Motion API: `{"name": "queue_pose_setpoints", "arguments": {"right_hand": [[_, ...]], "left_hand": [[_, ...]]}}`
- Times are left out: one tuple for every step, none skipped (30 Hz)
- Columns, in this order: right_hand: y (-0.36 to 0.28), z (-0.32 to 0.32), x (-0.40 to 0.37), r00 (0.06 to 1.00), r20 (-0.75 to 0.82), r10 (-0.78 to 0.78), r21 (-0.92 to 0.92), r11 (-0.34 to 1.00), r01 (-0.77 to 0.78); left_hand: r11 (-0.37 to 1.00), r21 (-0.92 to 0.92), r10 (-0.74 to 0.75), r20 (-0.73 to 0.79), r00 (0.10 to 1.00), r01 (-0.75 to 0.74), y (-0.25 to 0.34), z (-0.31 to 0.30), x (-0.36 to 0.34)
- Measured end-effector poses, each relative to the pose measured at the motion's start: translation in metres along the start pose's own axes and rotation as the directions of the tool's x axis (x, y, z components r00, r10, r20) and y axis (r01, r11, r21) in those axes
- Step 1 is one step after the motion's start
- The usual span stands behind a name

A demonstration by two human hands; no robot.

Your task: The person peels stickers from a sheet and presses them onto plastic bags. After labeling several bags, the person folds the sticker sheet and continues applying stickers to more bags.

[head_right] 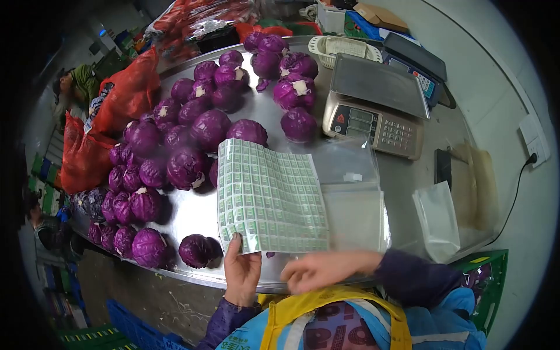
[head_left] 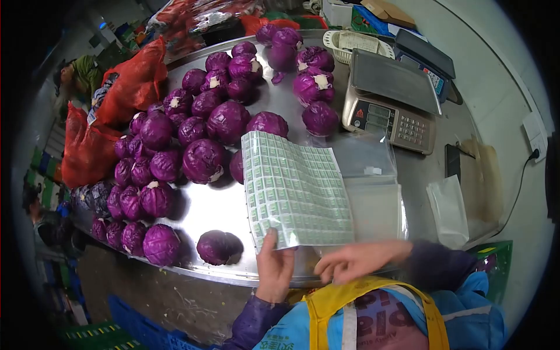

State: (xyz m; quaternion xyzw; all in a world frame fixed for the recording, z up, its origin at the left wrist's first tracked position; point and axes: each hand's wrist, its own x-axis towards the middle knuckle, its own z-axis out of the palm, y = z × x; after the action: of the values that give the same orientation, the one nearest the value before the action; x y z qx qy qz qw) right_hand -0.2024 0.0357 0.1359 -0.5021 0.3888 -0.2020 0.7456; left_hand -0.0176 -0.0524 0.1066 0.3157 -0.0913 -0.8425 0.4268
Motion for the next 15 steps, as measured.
{"name": "queue_pose_setpoints", "arguments": {"right_hand": [[0.004, 0.009, 0.007, 0.996, 0.071, 0.046, 0.006, 0.999, -0.047], [0.005, 0.014, 0.008, 0.997, 0.07, 0.044, 0.004, 0.999, -0.044], [0.006, 0.017, 0.01, 0.995, -0.014, -0.095, 0.264, 0.96, 0.095], [0.006, 0.018, 0.01, 0.97, -0.129, -0.206, 0.491, 0.837, 0.242], [0.015, 0.011, 0.008, 0.932, -0.24, -0.271, 0.478, 0.803, 0.356], [0.01, 0.009, 0.007, 0.931, -0.24, -0.276, 0.473, 0.804, 0.36], [0.003, 0.008, 0.003, 0.853, -0.49, -0.181, 0.649, 0.577, 0.496], [-0.006, 0.006, 0.0, 0.742, -0.671, -0.004, 0.707, 0.299, 0.641], [-0.017, 0.001, -0.005, 0.741, -0.672, -0.013, 0.704, 0.3, 0.644], [-0.03, -0.008, -0.012, 0.646, -0.761, -0.063, 0.552, 0.46, 0.695], [-0.039, -0.018, -0.017, 0.547, -0.827, -0.132, 0.374, 0.597, 0.71], [-0.042, -0.031, -0.024, 0.528, -0.83, -0.178, 0.313, 0.635, 0.706], [-0.042, -0.044, -0.034, 0.512, -0.829, -0.224, 0.251, 0.669, 0.699], [-0.043, -0.058, -0.044, 0.516, -0.825, -0.23, 0.251, 0.67, 0.699], [-0.042, -0.074, -0.053, 0.599, -0.754, -0.27, 0.317, 0.648, 0.692]], "left_hand": [[1.0, -0.005, 0.012, 0.005, 1.0, -0.012, -0.001, 0.01, -0.003], [1.0, -0.008, 0.025, 0.011, 1.0, -0.024, -0.001, 0.02, -0.008], [1.0, -0.006, 0.027, 0.015, 1.0, -0.027, -0.001, 0.026, -0.014], [0.998, 0.034, 0.057, 0.083, 0.995, -0.06, 0.0, 0.031, -0.018], [0.993, 0.071, 0.084, 0.151, 0.985, -0.096, 0.0, 0.034, -0.021], [0.992, 0.072, 0.088, 0.157, 0.984, -0.1, -0.001, 0.023, -0.022], [0.864, 0.447, 0.124, 0.261, 0.957, -0.234, -0.006, 0.0, -0.024], [0.582, 0.728, 0.115, 0.369, 0.922, -0.363, -0.01, -0.021, -0.024], [0.362, 0.724, 0.135, 0.583, 0.801, -0.588, -0.014, -0.04, -0.026], [0.124, 0.629, 0.095, 0.762, 0.64, -0.767, -0.016, -0.049, -0.025], [0.097, 0.595, 0.065, 0.796, 0.602, -0.798, -0.015, -0.056, -0.021], [0.207, 0.619, 0.043, 0.767, 0.64, -0.757, -0.012, -0.055, -0.014], [0.431, 0.654, 0.009, 0.686, 0.727, -0.622, -0.008, -0.051, -0.004], [0.736, 0.574, -0.054, 0.579, 0.813, -0.359, 0.002, -0.045, 0.01], [0.927, 0.365, -0.124, 0.52, 0.845, -0.088, 0.014, -0.037, 0.024]]}}
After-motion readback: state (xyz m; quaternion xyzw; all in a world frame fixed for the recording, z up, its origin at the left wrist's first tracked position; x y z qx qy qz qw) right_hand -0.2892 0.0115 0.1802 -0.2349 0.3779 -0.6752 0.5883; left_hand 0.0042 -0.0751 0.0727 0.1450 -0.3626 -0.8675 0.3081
